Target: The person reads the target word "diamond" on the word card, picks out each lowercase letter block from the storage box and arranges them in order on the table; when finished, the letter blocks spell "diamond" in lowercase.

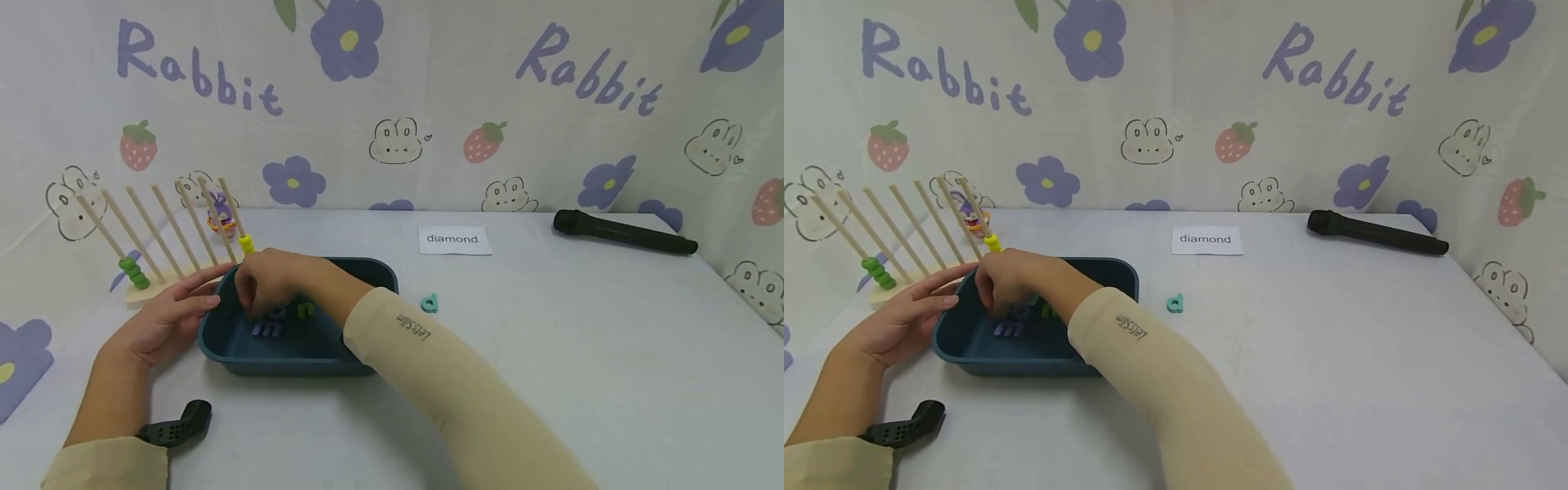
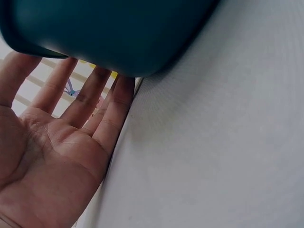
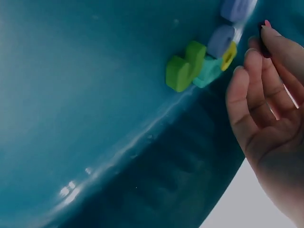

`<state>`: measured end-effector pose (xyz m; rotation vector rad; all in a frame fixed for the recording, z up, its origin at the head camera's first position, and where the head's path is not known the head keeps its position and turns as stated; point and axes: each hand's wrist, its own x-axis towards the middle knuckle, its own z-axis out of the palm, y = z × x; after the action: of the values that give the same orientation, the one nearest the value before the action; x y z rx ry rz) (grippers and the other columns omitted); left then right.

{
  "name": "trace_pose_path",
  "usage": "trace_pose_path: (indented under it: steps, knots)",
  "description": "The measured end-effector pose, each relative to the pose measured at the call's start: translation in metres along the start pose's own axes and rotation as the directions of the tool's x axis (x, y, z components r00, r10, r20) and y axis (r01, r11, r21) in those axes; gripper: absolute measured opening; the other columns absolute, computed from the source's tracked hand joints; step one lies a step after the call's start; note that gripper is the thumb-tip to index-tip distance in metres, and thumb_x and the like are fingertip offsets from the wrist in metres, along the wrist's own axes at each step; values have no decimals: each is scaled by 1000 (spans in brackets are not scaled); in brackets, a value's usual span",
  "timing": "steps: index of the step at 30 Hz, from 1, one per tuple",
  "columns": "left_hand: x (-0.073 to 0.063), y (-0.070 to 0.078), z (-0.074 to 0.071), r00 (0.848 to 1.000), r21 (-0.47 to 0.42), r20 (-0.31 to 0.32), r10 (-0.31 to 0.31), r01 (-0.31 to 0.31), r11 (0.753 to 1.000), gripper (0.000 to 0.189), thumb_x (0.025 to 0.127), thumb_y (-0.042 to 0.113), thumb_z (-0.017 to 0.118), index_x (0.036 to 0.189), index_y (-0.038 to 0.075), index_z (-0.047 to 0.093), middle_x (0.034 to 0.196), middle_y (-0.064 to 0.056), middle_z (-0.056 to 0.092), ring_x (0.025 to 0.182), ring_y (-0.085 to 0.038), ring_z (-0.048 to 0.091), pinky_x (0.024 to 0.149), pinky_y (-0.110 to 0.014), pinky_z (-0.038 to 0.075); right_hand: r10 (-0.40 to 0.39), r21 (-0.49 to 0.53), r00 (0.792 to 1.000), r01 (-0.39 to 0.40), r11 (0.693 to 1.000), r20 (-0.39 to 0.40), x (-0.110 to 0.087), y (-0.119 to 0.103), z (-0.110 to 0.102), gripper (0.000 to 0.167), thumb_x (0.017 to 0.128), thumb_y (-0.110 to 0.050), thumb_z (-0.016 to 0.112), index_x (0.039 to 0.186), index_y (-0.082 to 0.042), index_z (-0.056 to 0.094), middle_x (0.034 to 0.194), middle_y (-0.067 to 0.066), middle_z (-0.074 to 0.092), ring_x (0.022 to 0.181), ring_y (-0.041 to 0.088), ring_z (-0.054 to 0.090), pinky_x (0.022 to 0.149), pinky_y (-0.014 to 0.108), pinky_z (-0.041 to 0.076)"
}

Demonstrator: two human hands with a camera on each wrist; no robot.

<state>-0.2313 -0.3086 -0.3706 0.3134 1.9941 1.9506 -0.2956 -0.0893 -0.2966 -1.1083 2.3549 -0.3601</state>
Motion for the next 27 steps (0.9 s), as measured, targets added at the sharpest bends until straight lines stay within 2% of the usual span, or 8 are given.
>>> trace_pose_path:
  steps: [5, 9, 12, 18, 21, 24, 27]
  knots:
    - [1, 2, 0, 1000, 3, -9, -10, 10, 1000, 56, 108, 16, 50, 161, 24, 36, 160, -3, 33, 131, -8, 54, 100, -24, 53, 4, 82, 1000, -1, 997, -29, -7, 5, -10, 20, 97, -17, 73, 116, -15, 76, 112, -4, 72, 102, 11, 65, 84, 19, 55]
    - [1, 2, 0, 1000, 32, -15, -21, 22, 999, 57, 108, 17, 50, 162, 25, 35, 168, -11, 21, 133, -10, 50, 100, -24, 53, -19, 122, 998, 26, 992, -61, -16, 9, -16, 19, 98, -11, 70, 115, -11, 77, 108, -3, 73, 100, 12, 67, 83, 20, 56]
    - [2, 1, 0, 1000, 48, -10, -15, 16, 999, 57, 108, 17, 49, 162, 25, 34, 170, -15, 16, 133, -9, 50, 100, -24, 53, -29, 174, 996, 44, 984, -86, -24, 13, -19, 18, 98, -9, 70, 115, -7, 75, 104, -1, 73, 94, 16, 69, 81, 25, 58]
    - [1, -1, -2, 1000, 33, -8, -7, 7, 999, 56, 109, 17, 49, 162, 26, 34, 165, -9, 25, 130, -6, 55, 99, -27, 55, 4, 301, 994, 30, 953, -112, -40, 18, -30, 24, 99, -6, 66, 123, -7, 68, 99, 6, 75, 87, 25, 74, 75, 33, 62]
    - [1, -1, -2, 1000, 24, -14, -4, 4, 1000, 56, 109, 15, 49, 162, 24, 34, 164, -7, 27, 129, -7, 57, 99, -27, 55, 5, 363, 991, 45, 931, -135, -48, 18, -36, 21, 98, -5, 68, 119, -10, 71, 99, 9, 75, 80, 25, 73, 73, 32, 62]
    - [2, -1, -2, 1000, 30, -17, -2, 3, 1000, 56, 108, 16, 50, 162, 24, 35, 162, -5, 32, 128, -8, 58, 99, -28, 56, 23, 447, 987, 52, 893, -160, -58, 17, -41, 16, 95, -3, 71, 110, -9, 72, 99, 13, 76, 78, 25, 73, 74, 32, 63]
    - [3, -1, -2, 1000, 41, -16, -5, 6, 999, 57, 108, 17, 50, 162, 24, 34, 161, -4, 34, 128, -7, 59, 99, -28, 56, 63, 522, 981, 42, 852, -182, -67, 17, -44, 16, 95, -2, 71, 109, -8, 72, 101, 14, 76, 84, 27, 76, 79, 34, 63]
